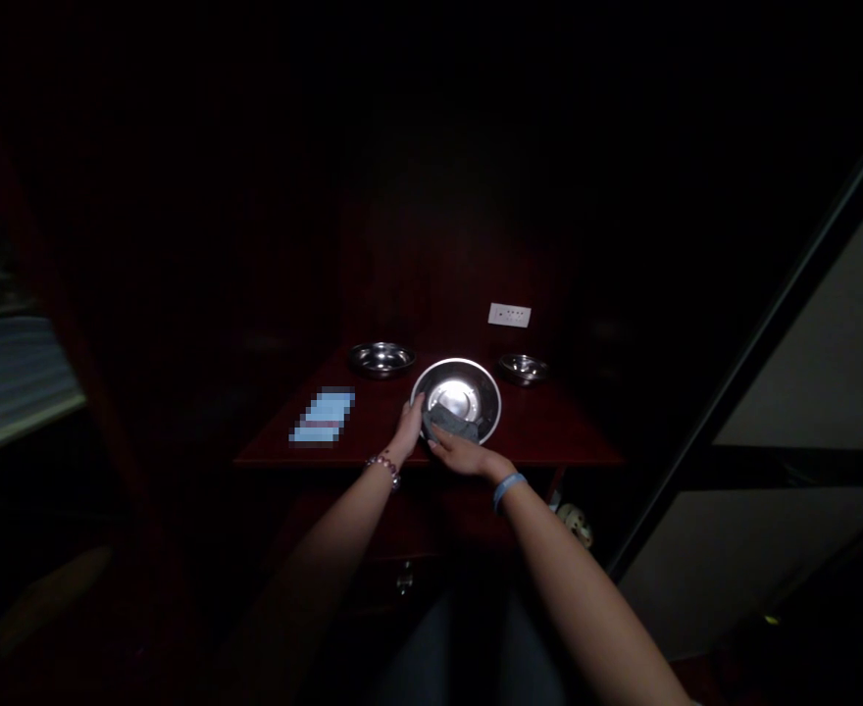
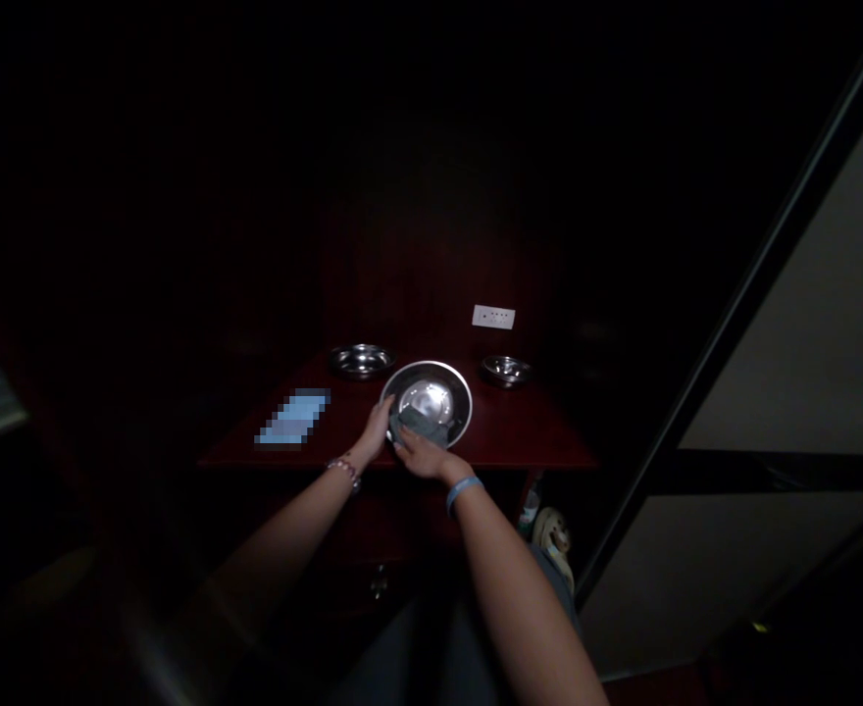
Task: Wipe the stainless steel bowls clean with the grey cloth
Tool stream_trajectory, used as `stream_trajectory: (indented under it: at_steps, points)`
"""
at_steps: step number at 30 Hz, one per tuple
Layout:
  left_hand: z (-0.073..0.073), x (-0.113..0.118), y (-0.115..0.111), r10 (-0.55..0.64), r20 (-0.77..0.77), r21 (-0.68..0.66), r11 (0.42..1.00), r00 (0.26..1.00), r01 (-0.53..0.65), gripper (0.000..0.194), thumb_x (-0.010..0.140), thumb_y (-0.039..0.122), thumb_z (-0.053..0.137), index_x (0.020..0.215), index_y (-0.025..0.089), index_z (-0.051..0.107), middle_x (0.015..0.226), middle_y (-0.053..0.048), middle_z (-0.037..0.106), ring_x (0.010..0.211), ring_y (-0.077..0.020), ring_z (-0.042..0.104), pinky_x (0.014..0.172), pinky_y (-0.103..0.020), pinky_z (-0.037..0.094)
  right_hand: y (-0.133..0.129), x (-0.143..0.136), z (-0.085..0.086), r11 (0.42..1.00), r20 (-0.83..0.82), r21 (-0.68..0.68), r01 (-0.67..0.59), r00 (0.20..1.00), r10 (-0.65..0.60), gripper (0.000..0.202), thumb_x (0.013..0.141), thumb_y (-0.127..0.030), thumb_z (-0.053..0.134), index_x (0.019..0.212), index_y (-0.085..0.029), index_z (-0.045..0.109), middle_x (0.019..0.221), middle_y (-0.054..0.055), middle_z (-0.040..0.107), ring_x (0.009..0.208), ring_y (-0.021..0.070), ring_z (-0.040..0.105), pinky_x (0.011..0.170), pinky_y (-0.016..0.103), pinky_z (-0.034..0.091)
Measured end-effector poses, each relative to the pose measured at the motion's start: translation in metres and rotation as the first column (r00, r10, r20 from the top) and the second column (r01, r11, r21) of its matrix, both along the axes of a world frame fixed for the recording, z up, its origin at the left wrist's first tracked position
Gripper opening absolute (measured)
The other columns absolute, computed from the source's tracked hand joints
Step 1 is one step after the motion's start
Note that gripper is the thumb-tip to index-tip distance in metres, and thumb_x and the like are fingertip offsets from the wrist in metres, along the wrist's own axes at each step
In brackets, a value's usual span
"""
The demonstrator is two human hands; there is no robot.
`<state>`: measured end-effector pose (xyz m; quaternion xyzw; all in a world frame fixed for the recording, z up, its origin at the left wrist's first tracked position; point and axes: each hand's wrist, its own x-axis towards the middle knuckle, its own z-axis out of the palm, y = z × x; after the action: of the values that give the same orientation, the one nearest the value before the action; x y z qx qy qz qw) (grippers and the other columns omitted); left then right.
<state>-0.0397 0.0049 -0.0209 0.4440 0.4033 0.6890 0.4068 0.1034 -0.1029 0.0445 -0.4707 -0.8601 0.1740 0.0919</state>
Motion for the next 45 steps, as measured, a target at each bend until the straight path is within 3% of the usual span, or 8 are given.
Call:
stream_trajectory:
  at_steps: [12, 18, 23, 30, 35, 38, 42, 45]
  points:
    - [0.018, 0.006, -0.021, 0.027, 0.002, -0.076, 0.997, 1.000, -0.027, 0.032, 0.085, 0.044, 0.064, 0.091, 0.014, 0.073, 0.094, -0.012, 0.077, 0.091, -0.0266, 0.071, 0.090, -0.040, 0.055, -0.014, 0.017, 0.027, 0.894, 0.398, 0.295, 0.338, 0.807, -0.437, 0.049, 0.096, -0.020, 0.044, 0.143, -0.018, 0.062, 0.156, 0.013, 0.052, 0.153, 0.0277, 0.036, 0.129, 0.053, 0.008]
    - [0.023, 0.004, -0.024, 0.078, 0.043, -0.081, 0.994, 0.996, -0.074, 0.029, 0.086, 0.041, 0.061, 0.088, 0.014, 0.071, 0.090, -0.011, 0.077, 0.089, -0.0253, 0.071, 0.086, -0.037, 0.056, -0.012, -0.011, 0.008, 0.962, 0.134, 0.119, 0.246, 0.956, -0.261, 0.044, 0.101, -0.032, 0.043, 0.134, -0.016, 0.068, 0.134, 0.017, 0.069, 0.126, 0.0294, 0.065, 0.109, 0.043, 0.047]
    - [0.021, 0.002, -0.018, 0.083, 0.104, -0.067, 0.995, 0.991, -0.077, 0.026, 0.081, 0.039, 0.064, 0.089, 0.015, 0.071, 0.089, -0.009, 0.076, 0.093, -0.0250, 0.071, 0.092, -0.039, 0.055, 0.000, -0.010, -0.006, 0.997, -0.256, 0.074, 0.038, 0.967, -0.017, 0.048, 0.106, -0.035, 0.035, 0.146, -0.019, 0.057, 0.150, 0.007, 0.059, 0.138, 0.0193, 0.055, 0.116, 0.034, 0.042]
    - [0.017, 0.004, -0.015, 0.076, 0.059, -0.074, 0.995, 0.995, -0.071, 0.029, 0.082, 0.041, 0.063, 0.089, 0.014, 0.072, 0.089, -0.011, 0.077, 0.090, -0.0264, 0.071, 0.090, -0.040, 0.055, -0.001, 0.025, 0.016, 0.961, 0.190, 0.165, 0.223, 0.949, -0.253, 0.041, 0.101, -0.035, 0.048, 0.135, -0.024, 0.068, 0.133, 0.011, 0.071, 0.126, 0.0275, 0.065, 0.112, 0.042, 0.045]
    - [0.015, 0.004, -0.014, 0.068, 0.051, -0.078, 0.995, 0.996, -0.064, 0.031, 0.083, 0.043, 0.064, 0.090, 0.014, 0.072, 0.089, -0.011, 0.077, 0.089, -0.0271, 0.072, 0.089, -0.042, 0.055, -0.007, 0.015, 0.019, 0.841, 0.213, 0.429, 0.330, 0.867, -0.449, 0.038, 0.096, -0.013, 0.045, 0.120, -0.009, 0.074, 0.126, 0.021, 0.072, 0.128, 0.0317, 0.062, 0.117, 0.047, 0.035]
    - [0.015, 0.004, -0.013, 0.064, 0.052, -0.077, 0.995, 0.997, -0.060, 0.032, 0.084, 0.043, 0.063, 0.090, 0.014, 0.072, 0.091, -0.012, 0.077, 0.089, -0.0271, 0.072, 0.090, -0.042, 0.055, -0.008, -0.001, 0.009, 0.862, 0.208, 0.382, 0.333, 0.878, -0.431, 0.039, 0.096, -0.013, 0.044, 0.120, -0.009, 0.073, 0.126, 0.022, 0.072, 0.124, 0.0337, 0.065, 0.113, 0.050, 0.039]
    - [0.018, 0.004, -0.015, 0.097, 0.084, -0.030, 0.995, 0.992, -0.095, 0.028, 0.086, 0.040, 0.061, 0.093, 0.015, 0.072, 0.099, -0.012, 0.077, 0.096, -0.0267, 0.072, 0.095, -0.042, 0.054, -0.005, -0.023, -0.010, 0.943, -0.086, 0.137, 0.304, 0.952, -0.295, 0.038, 0.100, -0.028, 0.045, 0.124, -0.016, 0.071, 0.126, 0.016, 0.074, 0.120, 0.0293, 0.067, 0.109, 0.043, 0.046]
    - [0.019, 0.003, -0.017, 0.123, 0.117, -0.047, 0.992, 0.986, -0.118, 0.026, 0.085, 0.037, 0.062, 0.095, 0.015, 0.072, 0.105, -0.012, 0.077, 0.105, -0.0267, 0.071, 0.102, -0.042, 0.052, -0.001, -0.034, -0.016, 0.963, -0.513, -0.084, 0.254, 0.818, -0.261, 0.034, 0.101, -0.033, 0.045, 0.124, -0.025, 0.070, 0.129, 0.007, 0.073, 0.128, 0.0240, 0.062, 0.114, 0.043, 0.043]
